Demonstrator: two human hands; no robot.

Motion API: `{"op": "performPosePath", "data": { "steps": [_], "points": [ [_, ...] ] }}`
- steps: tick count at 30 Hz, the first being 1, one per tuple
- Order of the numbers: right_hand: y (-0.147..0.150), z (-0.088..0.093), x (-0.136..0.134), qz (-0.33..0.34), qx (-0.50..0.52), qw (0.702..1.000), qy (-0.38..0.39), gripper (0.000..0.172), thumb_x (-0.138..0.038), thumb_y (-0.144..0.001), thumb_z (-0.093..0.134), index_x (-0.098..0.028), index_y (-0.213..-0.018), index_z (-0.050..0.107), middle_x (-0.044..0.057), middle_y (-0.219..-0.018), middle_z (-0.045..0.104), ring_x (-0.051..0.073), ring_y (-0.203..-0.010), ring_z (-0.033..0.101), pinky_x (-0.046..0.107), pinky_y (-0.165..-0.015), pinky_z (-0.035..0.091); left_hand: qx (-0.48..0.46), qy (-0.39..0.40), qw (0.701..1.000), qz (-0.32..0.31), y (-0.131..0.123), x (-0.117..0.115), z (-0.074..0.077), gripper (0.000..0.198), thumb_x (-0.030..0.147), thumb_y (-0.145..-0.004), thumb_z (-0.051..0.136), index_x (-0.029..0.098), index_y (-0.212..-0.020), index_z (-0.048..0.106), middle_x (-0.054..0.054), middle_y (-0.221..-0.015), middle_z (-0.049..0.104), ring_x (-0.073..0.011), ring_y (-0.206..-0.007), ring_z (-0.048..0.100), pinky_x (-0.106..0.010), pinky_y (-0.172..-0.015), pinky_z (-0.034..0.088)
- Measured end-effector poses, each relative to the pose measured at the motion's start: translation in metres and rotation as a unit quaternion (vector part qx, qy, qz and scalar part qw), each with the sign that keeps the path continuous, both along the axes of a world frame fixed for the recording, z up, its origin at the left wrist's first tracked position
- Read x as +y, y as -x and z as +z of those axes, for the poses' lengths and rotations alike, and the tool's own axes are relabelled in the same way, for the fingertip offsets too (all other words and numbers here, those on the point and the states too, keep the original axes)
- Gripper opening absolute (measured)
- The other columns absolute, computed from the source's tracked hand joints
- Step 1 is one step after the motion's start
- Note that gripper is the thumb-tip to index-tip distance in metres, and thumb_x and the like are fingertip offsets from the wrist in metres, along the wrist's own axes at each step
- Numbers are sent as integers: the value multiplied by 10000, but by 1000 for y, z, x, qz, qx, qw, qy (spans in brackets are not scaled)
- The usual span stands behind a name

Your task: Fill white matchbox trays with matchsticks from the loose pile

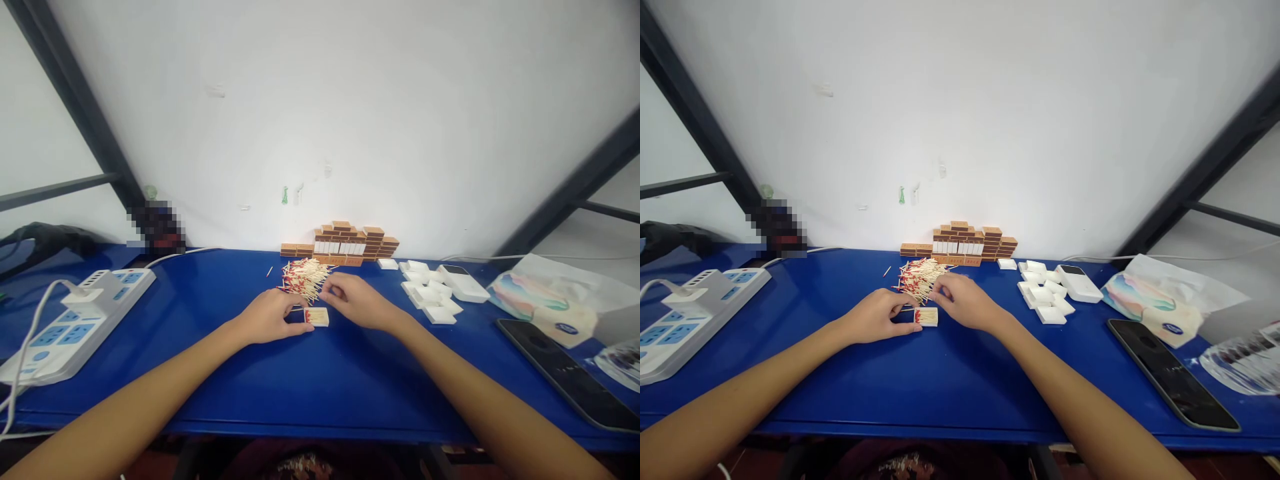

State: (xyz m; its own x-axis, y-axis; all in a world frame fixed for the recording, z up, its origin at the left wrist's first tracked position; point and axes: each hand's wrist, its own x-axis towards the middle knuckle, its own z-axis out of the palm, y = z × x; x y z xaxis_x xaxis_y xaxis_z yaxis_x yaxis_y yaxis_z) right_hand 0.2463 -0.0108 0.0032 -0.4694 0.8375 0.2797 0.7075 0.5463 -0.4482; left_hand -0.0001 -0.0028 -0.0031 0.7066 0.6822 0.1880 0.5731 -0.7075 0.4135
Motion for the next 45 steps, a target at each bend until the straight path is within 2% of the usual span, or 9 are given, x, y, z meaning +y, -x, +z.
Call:
{"op": "performPosePath", "data": {
  "steps": [7, 13, 16, 20, 23, 27, 32, 38, 45],
  "points": [
    [7, 15, 35, 7, 35, 998, -47, 106, -217, -952, 586, -169, -886, 654, -9, -755, 592, 124, -678, 493, 250, -639, 320, 3, 2, 998, -67, -11, -17, -3, 398, 563, -845, 723, 236, -1073, 734, 57, -594, 522, -111, -534, 481, -245, -545, 271],
    [80, 41, 106, 100, -77, 992, -2, 84, -149, -893, 645, -151, -915, 726, 21, -821, 687, 116, -694, 533, 239, -640, 335, 5, -7, 998, -70, -9, -15, -2, 384, 553, -854, 718, 229, -1059, 738, 52, -596, 539, -108, -520, 472, -248, -534, 270],
    [116, 40, 134, 108, -183, 977, 16, 168, -124, -823, 739, -156, -987, 751, 36, -894, 733, 123, -712, 559, 236, -629, 331, 15, -17, 998, -63, -7, -11, 0, 383, 551, -857, 715, 226, -1059, 742, 41, -614, 573, -117, -529, 490, -252, -534, 277],
    [137, 29, 143, 121, -244, 961, 54, 80, -99, -822, 732, -128, -890, 765, 66, -904, 765, 137, -693, 580, 243, -607, 352, 35, -46, 998, -31, -7, -10, 0, 376, 542, -870, 701, 223, -1064, 738, 1, -711, 665, -153, -604, 580, -260, -571, 317],
    [136, 28, 139, 115, -238, 963, 46, 87, -56, -845, 685, -103, -855, 757, 102, -929, 771, 159, -744, 612, 247, -643, 385, 39, -66, 997, 7, -6, -8, -2, 373, 539, -884, 681, 226, -1079, 737, -29, -809, 722, -182, -675, 631, -267, -594, 332],
    [112, 47, 126, 95, -202, 975, -4, 123, -138, -950, 616, -92, -965, 730, 163, -1106, 734, 197, -933, 628, 263, -770, 414, 24, -59, 997, 45, 2, 0, -2, 376, 532, -868, 699, 242, -1102, 749, -6, -744, 696, -167, -632, 601, -264, -579, 311],
    [54, 69, 73, 67, -109, 991, 31, 96, -168, -949, 597, -147, -904, 679, 81, -878, 715, 170, -735, 594, 277, -647, 385, 0, -32, 997, 74, 11, 11, -2, 423, 575, -829, 721, 230, -1071, 760, 37, -597, 560, -130, -537, 490, -260, -538, 252],
    [22, 39, 9, 74, -113, 989, 60, 91, -170, -957, 583, -177, -880, 628, 52, -885, 663, 166, -760, 562, 269, -647, 354, -26, -2, 999, 39, 5, 6, -1, 404, 555, -822, 735, 214, -1037, 760, 59, -569, 470, -106, -509, 405, -244, -535, 244],
    [24, 24, 0, 77, -134, 986, 64, 80, -141, -954, 595, -161, -899, 649, 67, -932, 656, 175, -821, 569, 271, -696, 369, -32, -9, 999, 27, 3, 6, -1, 406, 568, -848, 707, 202, -1017, 752, 73, -550, 417, -96, -500, 378, -240, -537, 241]
  ]
}}
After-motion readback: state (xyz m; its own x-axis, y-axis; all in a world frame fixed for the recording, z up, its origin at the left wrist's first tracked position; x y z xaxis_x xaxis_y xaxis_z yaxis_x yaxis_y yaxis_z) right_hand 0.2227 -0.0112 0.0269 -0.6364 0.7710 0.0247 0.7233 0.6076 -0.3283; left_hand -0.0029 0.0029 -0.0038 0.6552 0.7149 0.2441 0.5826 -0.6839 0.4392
